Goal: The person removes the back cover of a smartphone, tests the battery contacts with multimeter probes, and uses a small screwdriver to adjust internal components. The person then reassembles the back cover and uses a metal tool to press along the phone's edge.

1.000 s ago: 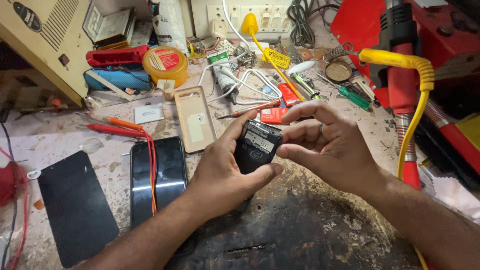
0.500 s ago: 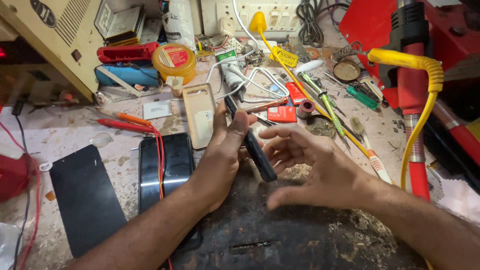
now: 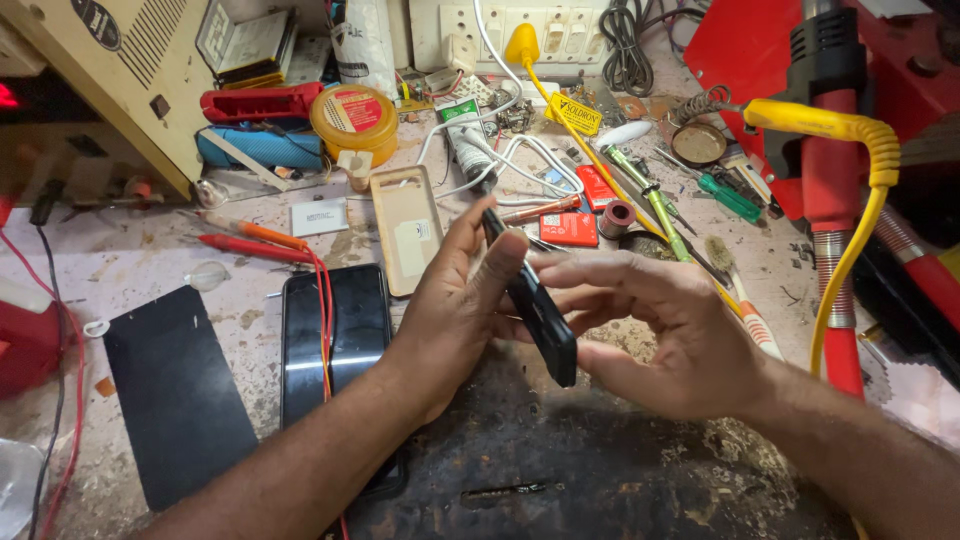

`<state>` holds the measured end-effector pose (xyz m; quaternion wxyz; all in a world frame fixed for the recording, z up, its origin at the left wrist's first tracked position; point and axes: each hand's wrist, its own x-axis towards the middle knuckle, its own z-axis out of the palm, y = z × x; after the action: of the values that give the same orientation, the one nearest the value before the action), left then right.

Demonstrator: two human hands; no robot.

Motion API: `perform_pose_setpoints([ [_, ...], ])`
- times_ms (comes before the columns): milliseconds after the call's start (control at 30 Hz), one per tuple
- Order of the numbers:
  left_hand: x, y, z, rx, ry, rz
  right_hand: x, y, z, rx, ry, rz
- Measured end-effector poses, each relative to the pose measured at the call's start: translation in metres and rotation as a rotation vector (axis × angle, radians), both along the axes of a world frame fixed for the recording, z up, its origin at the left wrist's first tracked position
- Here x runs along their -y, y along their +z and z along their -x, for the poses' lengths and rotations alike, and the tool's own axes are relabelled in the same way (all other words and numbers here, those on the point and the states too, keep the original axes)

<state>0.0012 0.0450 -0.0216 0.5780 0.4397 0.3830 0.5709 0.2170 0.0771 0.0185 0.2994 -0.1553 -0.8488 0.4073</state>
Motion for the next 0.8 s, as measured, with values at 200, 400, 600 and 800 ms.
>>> perform_pose_setpoints([
  [200, 0.001, -0.005, -0.002, 0.03, -0.054, 0.081, -0.001, 0.003, 0.004, 0.013, -0.049, -0.388],
  [400, 0.014, 0.007, 0.0, -0.874, 0.381, -0.487, -0.006, -0.006, -0.003, -0.044, -0.222, -0.273],
  [600, 0.036, 0.03, -0.001, -0.79, 0.281, -0.686, -0.007, -0.007, -0.004, -0.065, -0.347, -0.248],
  [800, 0.036, 0.035, -0.003, -0.606, 0.174, -0.688, -0.005, -0.002, -0.002, 0.001, -0.368, -0.348],
])
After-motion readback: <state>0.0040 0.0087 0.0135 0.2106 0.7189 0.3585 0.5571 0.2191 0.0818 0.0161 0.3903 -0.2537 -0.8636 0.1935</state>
